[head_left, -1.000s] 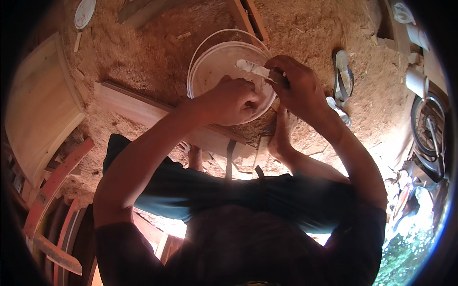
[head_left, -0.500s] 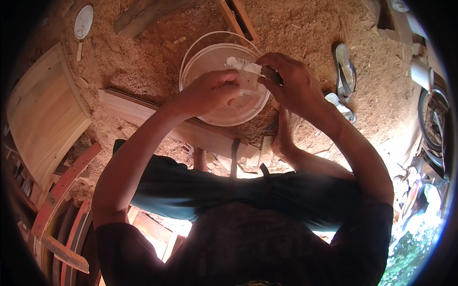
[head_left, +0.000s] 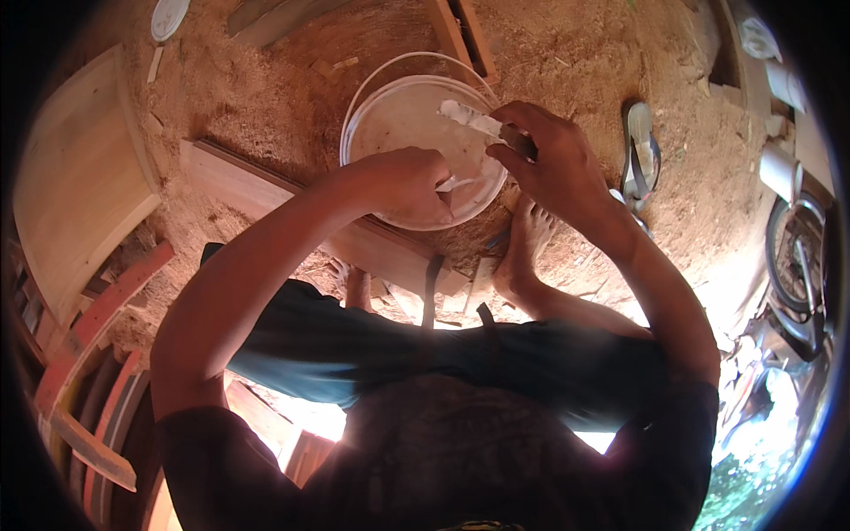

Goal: The person scoops white glue from a bucket using a small stick and applies it to the edges of a wooden plank. The person repeatedly dips the stick into the bucket and spreads the glue along the plank's edges.

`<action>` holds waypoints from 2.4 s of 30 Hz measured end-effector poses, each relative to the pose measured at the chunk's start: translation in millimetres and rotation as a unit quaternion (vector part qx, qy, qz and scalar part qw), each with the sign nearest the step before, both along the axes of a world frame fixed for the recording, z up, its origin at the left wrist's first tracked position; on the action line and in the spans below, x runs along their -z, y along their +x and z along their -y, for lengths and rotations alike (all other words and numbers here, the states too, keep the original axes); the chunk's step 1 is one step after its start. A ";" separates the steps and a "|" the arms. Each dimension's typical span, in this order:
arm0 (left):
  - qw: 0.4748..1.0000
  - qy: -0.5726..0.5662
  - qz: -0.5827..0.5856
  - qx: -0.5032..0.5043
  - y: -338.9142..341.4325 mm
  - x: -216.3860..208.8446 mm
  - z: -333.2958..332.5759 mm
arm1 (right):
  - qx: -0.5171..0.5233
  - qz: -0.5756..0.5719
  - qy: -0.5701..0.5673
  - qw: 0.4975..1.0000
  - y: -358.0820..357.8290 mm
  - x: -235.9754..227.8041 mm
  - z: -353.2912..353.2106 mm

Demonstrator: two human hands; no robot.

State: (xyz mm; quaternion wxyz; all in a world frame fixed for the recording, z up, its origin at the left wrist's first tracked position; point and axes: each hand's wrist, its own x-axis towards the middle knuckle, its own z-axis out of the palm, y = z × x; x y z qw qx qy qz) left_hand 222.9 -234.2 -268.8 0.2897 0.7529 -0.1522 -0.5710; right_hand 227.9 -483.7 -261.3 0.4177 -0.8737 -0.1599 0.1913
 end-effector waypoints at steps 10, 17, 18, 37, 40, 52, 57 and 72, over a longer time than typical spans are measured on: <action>0.956 0.050 0.284 0.055 -4.4 11.4 -9.7 | 0.023 -0.096 -0.034 0.995 9.4 1.3 9.4; 0.977 -0.033 0.183 -0.100 13.3 0.5 -18.3 | 0.068 -0.110 0.043 0.991 36.0 -15.6 16.3; 0.976 -0.065 0.169 -0.118 12.1 2.6 -16.7 | 0.068 -0.116 0.042 0.990 39.5 -17.7 16.2; 0.894 -0.172 0.280 -0.306 -50.1 46.0 52.7 | 0.038 -0.081 0.033 0.995 75.9 -17.2 -14.4; 0.880 -0.168 0.301 -0.327 -52.7 52.9 56.6 | 0.038 -0.067 0.030 0.997 76.8 -22.6 -17.0; 0.762 -0.226 -0.067 -0.604 -30.6 61.9 52.3 | 0.067 -0.036 0.074 0.994 84.6 -33.0 3.6; 0.805 -0.254 -0.012 -0.536 -31.0 67.1 46.6 | 0.067 -0.034 0.068 0.995 81.2 -38.1 2.4; 0.863 -0.099 0.269 -0.416 -29.5 76.0 27.3 | 0.029 -0.066 0.004 0.997 76.3 -14.3 4.9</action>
